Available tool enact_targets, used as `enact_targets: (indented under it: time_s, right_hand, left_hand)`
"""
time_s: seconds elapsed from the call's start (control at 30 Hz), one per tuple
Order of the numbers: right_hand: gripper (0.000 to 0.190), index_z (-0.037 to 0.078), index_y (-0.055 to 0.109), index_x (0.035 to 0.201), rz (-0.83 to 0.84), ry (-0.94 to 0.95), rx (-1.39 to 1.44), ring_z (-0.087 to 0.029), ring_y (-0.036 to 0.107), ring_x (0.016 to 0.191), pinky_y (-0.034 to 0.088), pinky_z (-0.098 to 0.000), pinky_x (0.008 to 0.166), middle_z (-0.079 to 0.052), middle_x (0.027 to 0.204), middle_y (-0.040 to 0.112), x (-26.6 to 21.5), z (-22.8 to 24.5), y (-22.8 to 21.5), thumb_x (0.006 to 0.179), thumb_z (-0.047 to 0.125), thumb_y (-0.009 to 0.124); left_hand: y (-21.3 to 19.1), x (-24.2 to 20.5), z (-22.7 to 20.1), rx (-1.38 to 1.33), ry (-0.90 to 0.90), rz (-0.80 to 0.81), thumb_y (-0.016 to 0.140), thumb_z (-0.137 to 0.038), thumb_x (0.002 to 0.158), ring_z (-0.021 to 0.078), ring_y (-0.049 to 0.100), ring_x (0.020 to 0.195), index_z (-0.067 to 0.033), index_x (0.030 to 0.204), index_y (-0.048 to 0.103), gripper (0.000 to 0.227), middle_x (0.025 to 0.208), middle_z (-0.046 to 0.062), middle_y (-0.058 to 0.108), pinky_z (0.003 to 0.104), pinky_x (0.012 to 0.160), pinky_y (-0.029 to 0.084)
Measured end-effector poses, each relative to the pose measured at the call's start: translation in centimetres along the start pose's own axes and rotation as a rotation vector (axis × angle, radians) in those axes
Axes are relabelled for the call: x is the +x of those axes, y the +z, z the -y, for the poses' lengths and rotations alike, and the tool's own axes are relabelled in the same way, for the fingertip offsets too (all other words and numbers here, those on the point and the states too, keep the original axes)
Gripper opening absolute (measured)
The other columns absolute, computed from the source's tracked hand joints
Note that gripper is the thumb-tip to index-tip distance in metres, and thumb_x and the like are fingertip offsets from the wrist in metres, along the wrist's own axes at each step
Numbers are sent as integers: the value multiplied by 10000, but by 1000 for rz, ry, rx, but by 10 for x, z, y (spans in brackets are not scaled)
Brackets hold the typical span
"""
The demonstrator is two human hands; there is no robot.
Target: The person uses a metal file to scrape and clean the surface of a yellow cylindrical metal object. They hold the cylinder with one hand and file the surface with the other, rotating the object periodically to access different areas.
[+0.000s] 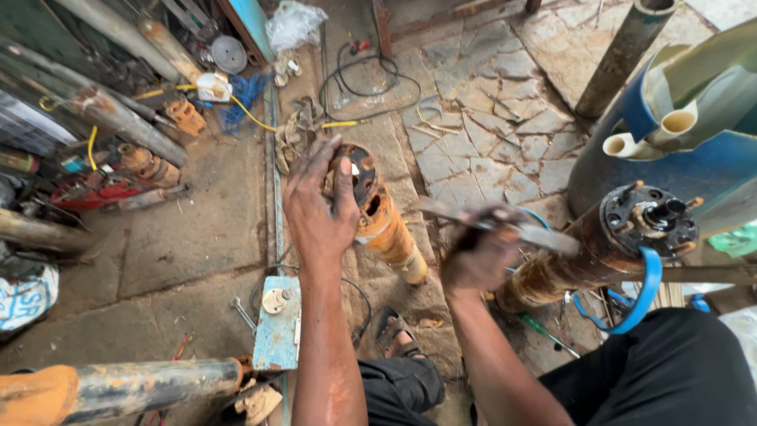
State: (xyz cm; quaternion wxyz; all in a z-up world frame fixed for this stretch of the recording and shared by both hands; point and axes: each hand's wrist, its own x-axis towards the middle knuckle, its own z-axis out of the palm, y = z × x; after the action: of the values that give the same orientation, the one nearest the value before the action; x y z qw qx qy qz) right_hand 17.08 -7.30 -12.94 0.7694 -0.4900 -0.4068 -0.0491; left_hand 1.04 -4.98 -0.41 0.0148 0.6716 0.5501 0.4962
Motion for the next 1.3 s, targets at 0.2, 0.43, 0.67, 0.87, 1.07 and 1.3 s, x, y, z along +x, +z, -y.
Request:
enact_targets:
  time_s: [0.2, 0.43, 0.67, 0.87, 1.07, 1.3]
  right_hand:
    - [353, 114, 541, 1146, 136, 304, 926, -92, 530, 644, 418, -208, 525, -24, 875, 640, -2, -16, 11, 1174, 465, 519]
    - [361, 115, 541, 1184, 225, 412, 923, -98, 538, 736, 408, -233, 570, -18, 966, 579, 0, -4, 9, 1110, 467, 572]
    - [361, 103, 541, 1148, 298, 541, 976, -106, 507, 709, 390, -229, 543, -32, 911, 580, 8, -6, 12, 1106, 461, 560]
    - [376, 115, 551, 1168, 434, 353, 908, -96, 526, 739, 436, -249, 621, -16, 887, 598, 4, -6, 18, 1160, 471, 429]
    - [340, 116, 543, 1190, 367, 330, 985, -144, 541, 782, 451, -306, 630, -44, 935, 589, 3, 8, 20, 1160, 437, 433]
    - [271, 137, 533, 1217, 310, 219, 944, -87, 497, 728, 406, -247, 601, -6, 931, 551, 7, 16, 20, 1182, 388, 434]
  left_hand:
    - [0, 1, -4, 10, 16, -21, 595, -324, 1046, 378, 637, 1302, -38, 1294, 707, 394, 1350, 212, 684, 437, 1135, 447]
    - [3, 0, 2, -7, -4, -17, 610, -305, 1032, 378, 635, 1298, -39, 1285, 715, 382, 1348, 209, 684, 440, 1131, 455]
    - [-11, -5, 6, -20, -2, 31, 644, -244, 1009, 357, 637, 1292, -31, 1267, 725, 344, 1331, 204, 699, 449, 1120, 446]
    - [-31, -11, 8, -135, 11, 76, 660, -264, 1005, 340, 654, 1317, -22, 1258, 725, 355, 1313, 183, 716, 435, 1136, 468]
    - [-40, -10, 13, -231, 29, 116, 670, -300, 996, 323, 671, 1294, -9, 1255, 710, 391, 1299, 184, 720, 402, 1125, 477]
    - [-43, -10, 16, -262, 22, 137, 671, -320, 987, 312, 669, 1288, -14, 1253, 718, 408, 1306, 180, 721, 396, 1124, 475]
